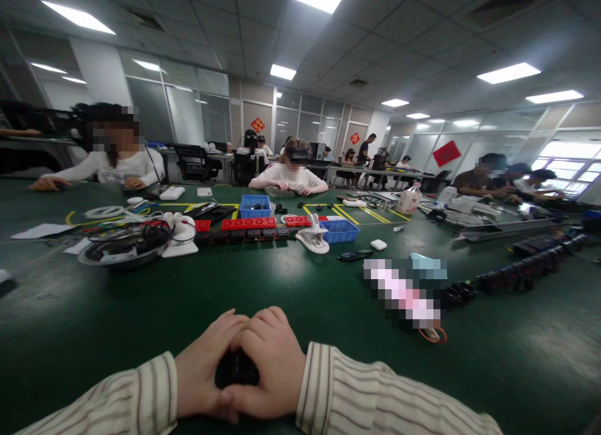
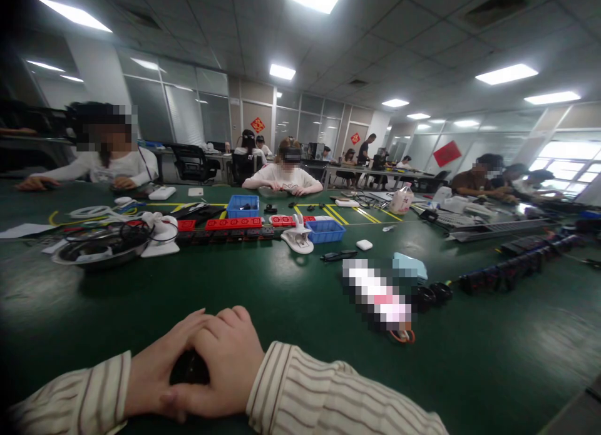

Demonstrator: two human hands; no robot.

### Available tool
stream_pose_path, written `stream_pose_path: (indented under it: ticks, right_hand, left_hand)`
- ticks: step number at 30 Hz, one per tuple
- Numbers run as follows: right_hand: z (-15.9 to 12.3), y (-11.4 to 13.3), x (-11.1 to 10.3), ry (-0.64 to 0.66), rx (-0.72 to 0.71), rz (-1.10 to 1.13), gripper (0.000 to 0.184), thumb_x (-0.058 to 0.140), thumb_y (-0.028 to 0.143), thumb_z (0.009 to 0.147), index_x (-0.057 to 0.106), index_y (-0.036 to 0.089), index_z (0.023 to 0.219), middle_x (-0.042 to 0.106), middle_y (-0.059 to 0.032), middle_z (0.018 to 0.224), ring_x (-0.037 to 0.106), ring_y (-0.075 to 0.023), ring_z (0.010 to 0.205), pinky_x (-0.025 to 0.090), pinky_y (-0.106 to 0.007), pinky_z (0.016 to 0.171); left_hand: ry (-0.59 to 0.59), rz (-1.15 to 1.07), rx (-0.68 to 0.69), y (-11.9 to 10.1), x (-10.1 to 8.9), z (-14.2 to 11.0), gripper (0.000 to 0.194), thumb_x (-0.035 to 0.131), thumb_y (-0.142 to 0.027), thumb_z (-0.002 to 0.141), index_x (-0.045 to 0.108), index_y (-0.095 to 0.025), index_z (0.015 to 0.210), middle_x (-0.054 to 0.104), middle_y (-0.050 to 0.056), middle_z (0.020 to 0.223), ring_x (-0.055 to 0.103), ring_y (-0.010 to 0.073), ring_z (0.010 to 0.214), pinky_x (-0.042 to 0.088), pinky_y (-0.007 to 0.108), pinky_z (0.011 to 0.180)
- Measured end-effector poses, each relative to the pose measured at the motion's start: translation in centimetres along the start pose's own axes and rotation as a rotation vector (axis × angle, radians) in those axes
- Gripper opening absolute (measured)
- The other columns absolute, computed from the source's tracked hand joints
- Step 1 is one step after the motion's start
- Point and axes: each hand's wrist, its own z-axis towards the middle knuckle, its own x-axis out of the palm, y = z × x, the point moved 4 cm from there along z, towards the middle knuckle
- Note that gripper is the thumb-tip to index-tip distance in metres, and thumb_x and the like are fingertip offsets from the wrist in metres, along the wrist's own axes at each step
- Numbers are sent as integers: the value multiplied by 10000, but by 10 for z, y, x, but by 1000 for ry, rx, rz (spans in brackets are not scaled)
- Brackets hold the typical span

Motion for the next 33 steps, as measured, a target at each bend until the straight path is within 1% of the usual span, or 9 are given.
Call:
stream_pose_path:
  ticks: [5, 8, 12, 14, 16, 20, 24, 28, 33]
  right_hand:
    - [3, 1, 1, 174, 77, -138, 332, 647, 496, 713, 533, 185, 748, 595, 11, 745, 465, -150, 710, 295, -326, 702]
    - [4, 5, -1, 215, 63, -137, 244, 673, 378, 687, 556, 175, 753, 599, 16, 742, 463, -146, 726, 302, -318, 711]
    - [2, 7, 0, 270, -23, -66, 145, 639, 270, 673, 584, 180, 772, 592, 17, 740, 470, -150, 764, 319, -311, 739]
    - [2, 6, 2, 279, -53, -19, 149, 627, 266, 679, 583, 190, 798, 581, 21, 759, 474, -148, 778, 327, -303, 751]
    - [1, 5, 3, 260, -49, 6, 197, 638, 304, 680, 569, 193, 827, 568, 14, 799, 477, -148, 784, 339, -294, 746]
    - [1, 1, 3, 151, 74, -15, 393, 597, 535, 730, 519, 176, 868, 545, -35, 880, 471, -179, 790, 357, -311, 721]
    - [2, 0, 2, 149, 179, -126, 454, 515, 620, 780, 508, 172, 854, 532, -34, 815, 457, -185, 735, 346, -333, 689]
    - [4, -1, 1, 205, 125, -195, 414, 644, 556, 700, 523, 172, 795, 550, -16, 769, 464, -176, 719, 345, -330, 694]
    - [5, -1, 2, 207, -18, -137, 305, 675, 423, 665, 565, 172, 799, 584, -12, 783, 489, -162, 741, 349, -294, 674]
  left_hand:
    - [13, 56, -30, -5, -3, 6, 319, 678, -343, 604, 553, -207, 864, 581, 37, 948, 552, 247, 936, 224, 518, 1072]
    - [32, 42, -27, -7, -2, 8, 241, 606, -227, 574, 550, -205, 807, 570, 20, 916, 547, 231, 914, 263, 489, 1058]
    - [75, 2, -20, -7, -2, 6, 176, 591, -204, 581, 584, -200, 757, 577, 19, 918, 537, 237, 927, 378, 399, 984]
    - [86, -3, -24, -6, -1, 5, 197, 620, -222, 586, 600, -213, 781, 591, 13, 948, 526, 258, 972, 308, 446, 1037]
    - [86, 0, -33, -5, -1, 4, 345, 687, -289, 570, 598, -223, 897, 591, 29, 1017, 514, 290, 1012, 214, 535, 1067]
    - [53, 16, -17, -7, 0, 4, 673, 745, -479, 543, 511, -226, 1122, 572, 79, 1101, 503, 329, 1045, 157, 634, 1050]
    - [19, 37, -71, -9, 2, 4, 495, 703, -335, 608, 539, -199, 1054, 592, 64, 1016, 526, 303, 1003, 183, 605, 1061]
    - [41, -6, -82, -9, 0, 7, 400, 691, -264, 587, 571, -195, 962, 584, 48, 990, 520, 290, 985, 194, 573, 1066]
    - [95, -102, -21, -6, -4, 10, 255, 627, -237, 609, 599, -199, 859, 554, 35, 989, 535, 243, 938, 463, 353, 886]
